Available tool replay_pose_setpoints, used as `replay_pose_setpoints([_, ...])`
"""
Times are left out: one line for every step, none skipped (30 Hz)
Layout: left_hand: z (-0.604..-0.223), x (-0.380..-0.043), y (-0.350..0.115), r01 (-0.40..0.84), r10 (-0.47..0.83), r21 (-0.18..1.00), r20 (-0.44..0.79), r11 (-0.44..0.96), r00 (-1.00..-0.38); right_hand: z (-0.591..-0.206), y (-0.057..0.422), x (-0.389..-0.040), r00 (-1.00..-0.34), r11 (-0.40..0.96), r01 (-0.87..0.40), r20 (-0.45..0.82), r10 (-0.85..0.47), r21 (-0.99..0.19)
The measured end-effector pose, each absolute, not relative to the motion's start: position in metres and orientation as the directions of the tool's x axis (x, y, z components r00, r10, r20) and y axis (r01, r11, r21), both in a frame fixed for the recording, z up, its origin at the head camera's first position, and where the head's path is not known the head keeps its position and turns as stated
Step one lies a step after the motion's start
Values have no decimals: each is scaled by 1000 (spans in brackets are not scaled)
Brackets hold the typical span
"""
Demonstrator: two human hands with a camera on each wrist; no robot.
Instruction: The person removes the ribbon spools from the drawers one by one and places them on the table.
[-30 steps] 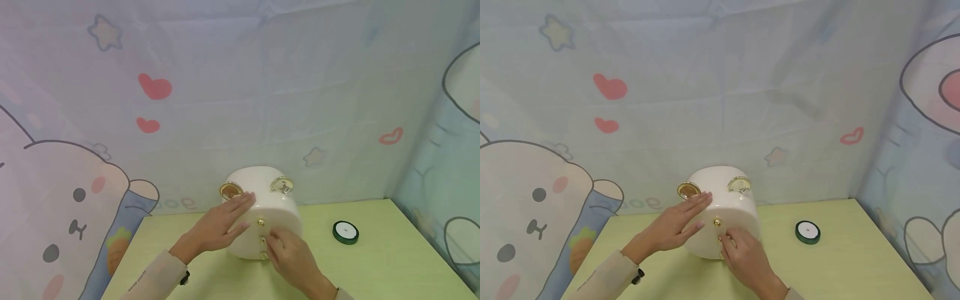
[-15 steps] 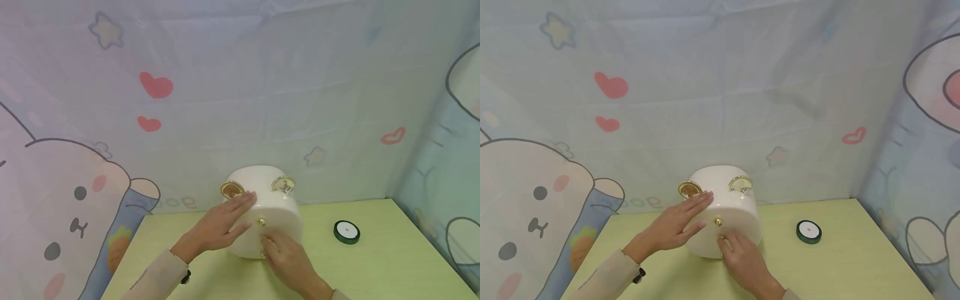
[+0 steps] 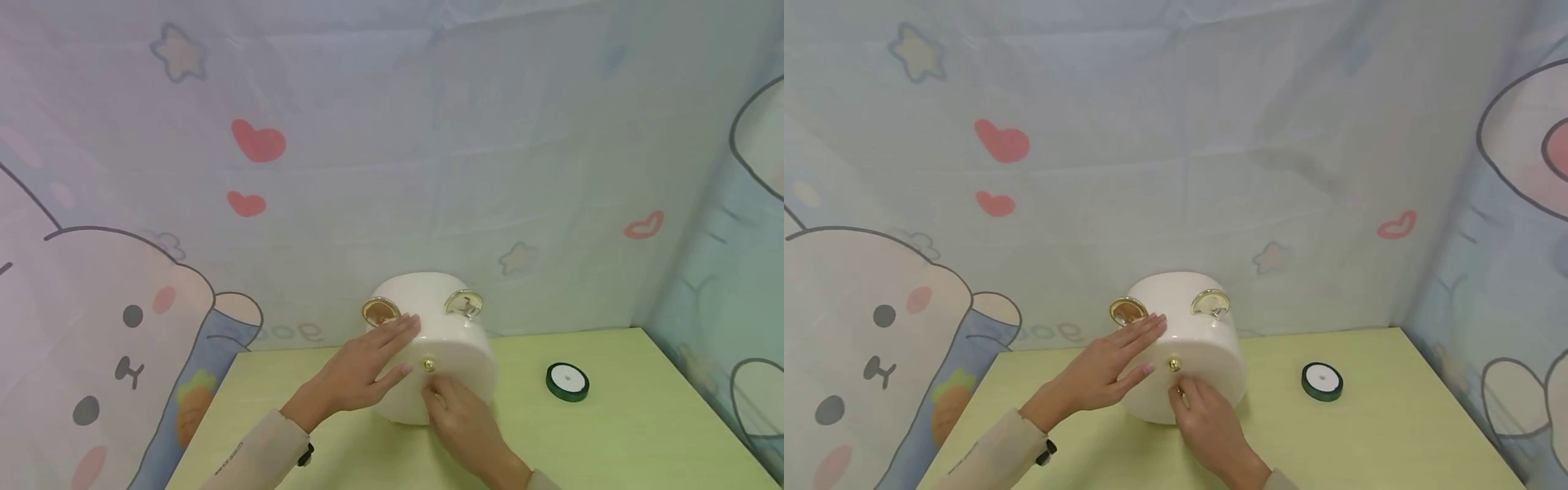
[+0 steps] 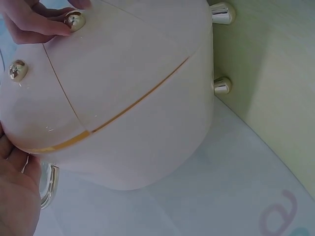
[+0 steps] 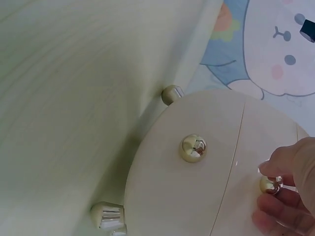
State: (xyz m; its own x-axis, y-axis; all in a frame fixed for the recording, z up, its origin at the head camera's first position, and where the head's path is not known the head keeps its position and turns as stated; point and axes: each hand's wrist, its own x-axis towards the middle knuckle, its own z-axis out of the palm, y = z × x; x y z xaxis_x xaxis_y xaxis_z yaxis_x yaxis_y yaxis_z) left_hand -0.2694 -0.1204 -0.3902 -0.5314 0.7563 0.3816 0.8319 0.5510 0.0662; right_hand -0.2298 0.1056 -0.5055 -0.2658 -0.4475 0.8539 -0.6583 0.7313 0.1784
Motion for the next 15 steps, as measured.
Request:
replay_pose_setpoints([-390,-269,-121,831,755,69,381,552,-533,-506,105,-230,-267,734,-655,854,-446,179])
replay_pose_setpoints([-390,-269,-121,832,756,69,384,550,-531,-506,104,-231,-268,738,-651,855,-444,179])
replay_pose_setpoints([-390,-269,-121,834,756,68,386,547,-528,-506,103,-231,-273,742,-647,855,-441,176])
replay_pose_setpoints([-390,-269,-121,836,758,65,389,545,-524,-506,102,-231,-276,746,-642,855,-440,176])
replay_pose_setpoints([-390,-269,-121,838,759,57,394,542,-518,-506,102,-232,-278,749,-638,855,-439,177])
replay_pose_setpoints([-390,-269,-121,840,760,51,399,541,-513,-506,101,-232,-280,751,-636,855,-437,177])
replay_pose_setpoints([-390,-269,-121,841,761,45,403,539,-509,-506,101,-232,-280,755,-632,856,-434,176])
replay_pose_setpoints([-390,-269,-120,843,762,40,407,536,-504,-506,101,-233,-284,761,-625,856,-431,176])
replay_pose_setpoints([-390,-269,-120,844,762,37,409,536,-502,-506,101,-233,-286,764,-622,857,-428,174])
replay_pose_setpoints([-390,-270,-119,843,762,34,410,537,-502,-506,101,-233,-290,769,-616,857,-425,173])
replay_pose_setpoints([-390,-270,-119,842,760,36,411,539,-503,-506,100,-233,-288,770,-614,860,-422,172])
replay_pose_setpoints([-390,-270,-119,842,759,39,411,538,-505,-506,100,-233,-293,773,-611,859,-420,170])
replay_pose_setpoints([-391,-270,-119,841,758,43,409,540,-508,-506,99,-233,-297,776,-608,859,-418,168])
replay_pose_setpoints([-391,-270,-119,839,757,49,405,543,-513,-506,99,-233,-292,775,-608,861,-417,170])
replay_pose_setpoints([-392,-270,-120,836,754,55,402,546,-519,-506,98,-232,-285,772,-612,863,-417,171])
